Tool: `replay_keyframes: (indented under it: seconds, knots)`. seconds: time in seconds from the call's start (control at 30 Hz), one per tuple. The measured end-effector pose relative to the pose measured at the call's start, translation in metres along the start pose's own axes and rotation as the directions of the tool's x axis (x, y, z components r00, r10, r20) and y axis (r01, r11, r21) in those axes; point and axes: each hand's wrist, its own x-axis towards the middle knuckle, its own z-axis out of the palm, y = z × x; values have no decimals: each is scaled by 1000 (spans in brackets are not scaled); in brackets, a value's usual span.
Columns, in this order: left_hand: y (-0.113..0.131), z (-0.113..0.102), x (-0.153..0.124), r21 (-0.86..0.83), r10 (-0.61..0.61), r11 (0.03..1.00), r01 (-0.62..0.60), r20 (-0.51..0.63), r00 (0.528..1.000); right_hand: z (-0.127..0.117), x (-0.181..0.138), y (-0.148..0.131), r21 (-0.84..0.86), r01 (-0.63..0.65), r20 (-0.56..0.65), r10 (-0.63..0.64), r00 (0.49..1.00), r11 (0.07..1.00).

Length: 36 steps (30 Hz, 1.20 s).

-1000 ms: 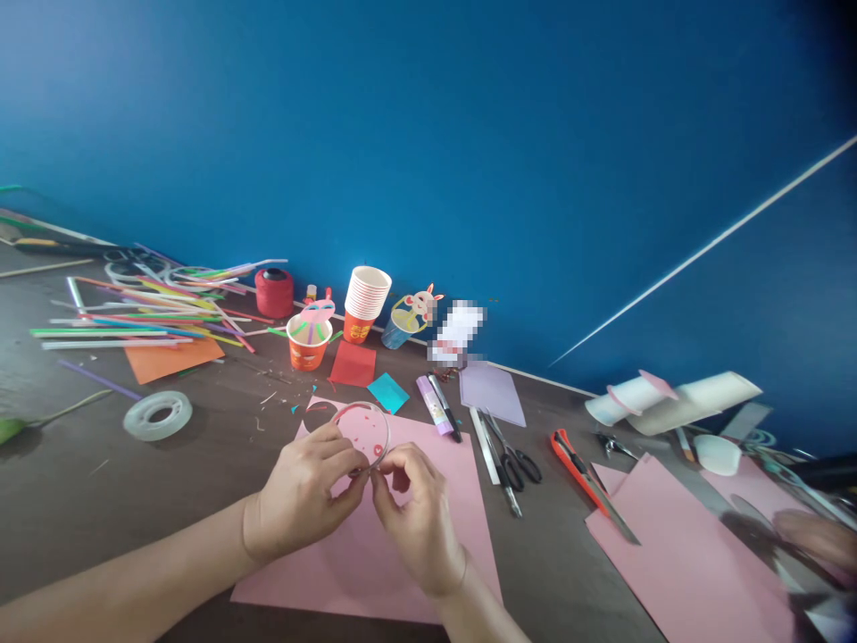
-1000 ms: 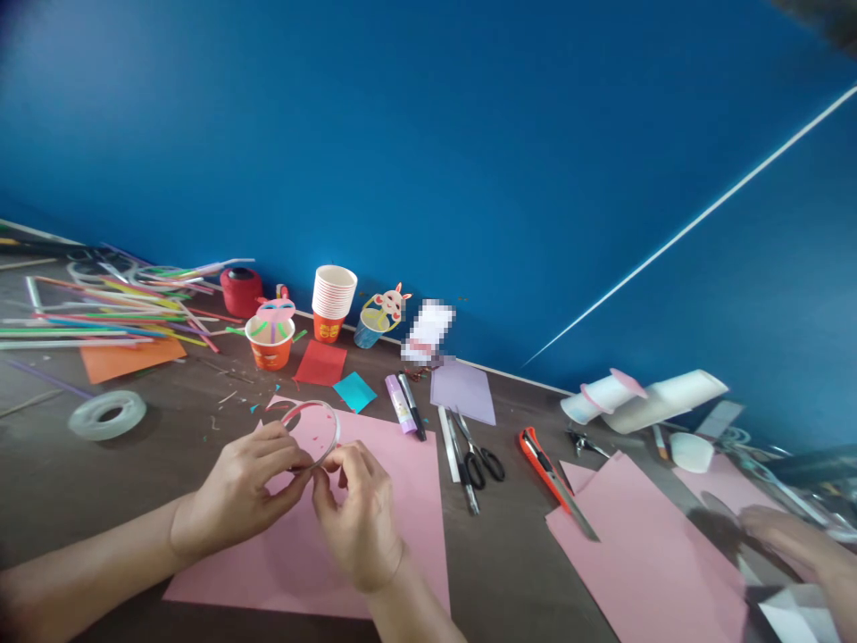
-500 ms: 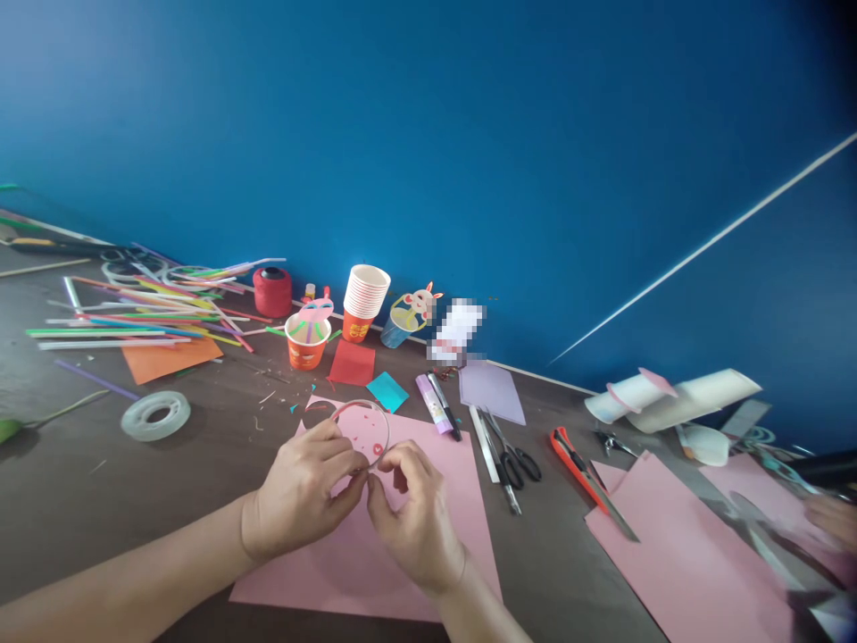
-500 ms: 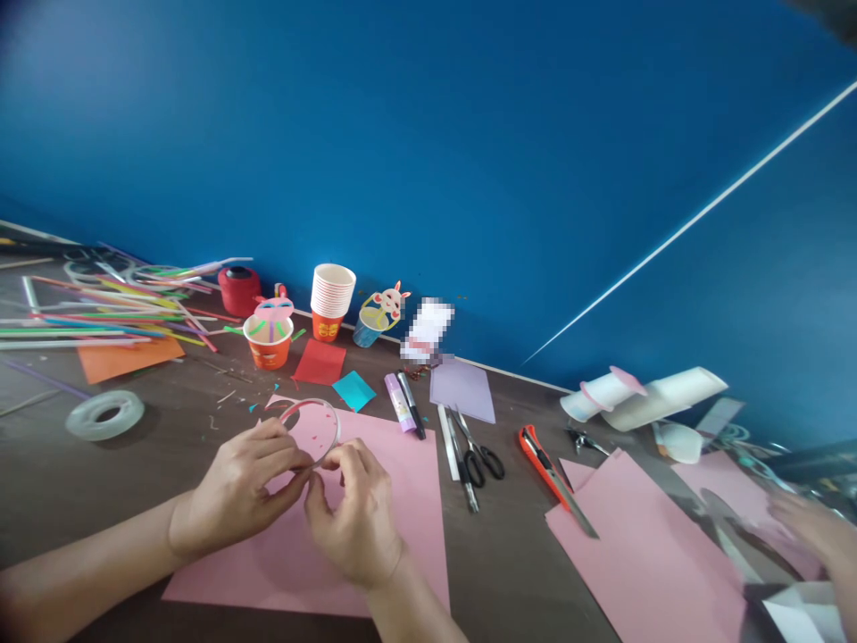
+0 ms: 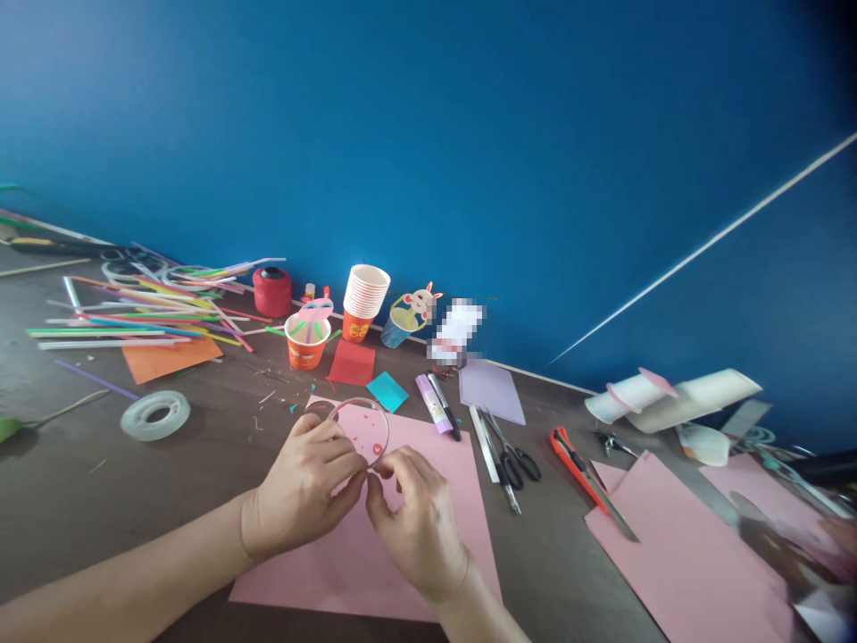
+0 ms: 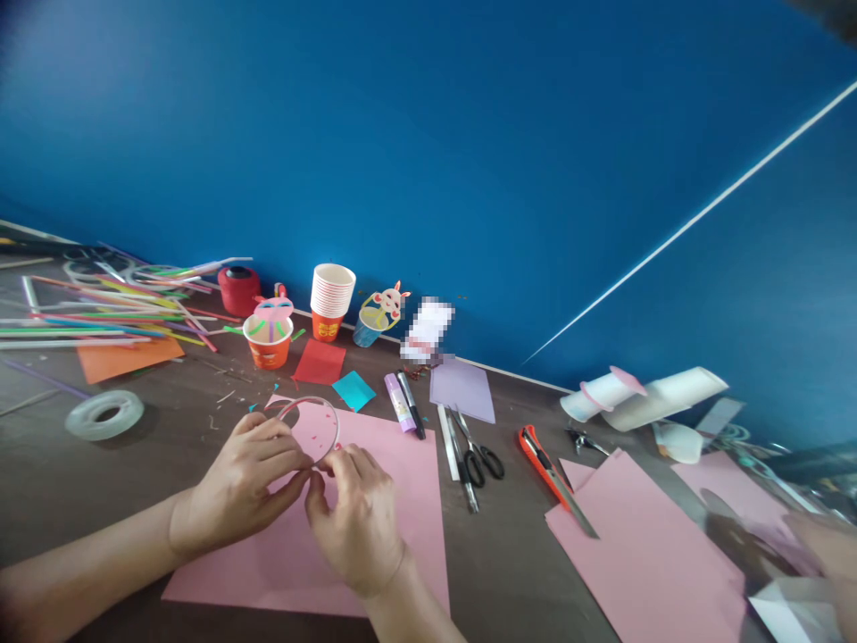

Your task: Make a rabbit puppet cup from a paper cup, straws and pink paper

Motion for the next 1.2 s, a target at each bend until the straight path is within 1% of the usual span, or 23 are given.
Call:
replay_keyframes:
  seconds: [0.37, 0.5, 0.6, 0.73, 0.9, 1.07, 1.2]
  knots:
    - [1, 2, -1, 8, -10, 1000, 10, 5, 1000, 4, -1, 1, -69, 17, 11, -16, 1000, 997]
    - [0, 1, -1, -5, 1, 1000, -1, 28, 1000, 4, -1, 2, -102, 36, 19, -34, 999, 994]
    - [0, -2, 0, -23, 16, 1000, -15, 43, 999, 4, -1, 2, -103, 43, 17, -42, 999, 994]
    - [0, -4, 1, -38, 5, 999, -4, 28, 1000, 4, -2, 1, -85, 35, 14, -34, 999, 996]
    - [0, -1, 0, -85, -35, 996, 36, 11, 999, 4, -2, -1, -108, 89, 36, -86, 996, 990]
    - [-1, 3, 0, -107, -98, 990, 91, -70, 993, 5, -3, -2, -107, 141, 70, -134, 988, 984]
    - [1, 1, 1, -116, -99, 989, 90, -76, 992, 5, -4, -1, -114, 212, 89, -202, 975, 971]
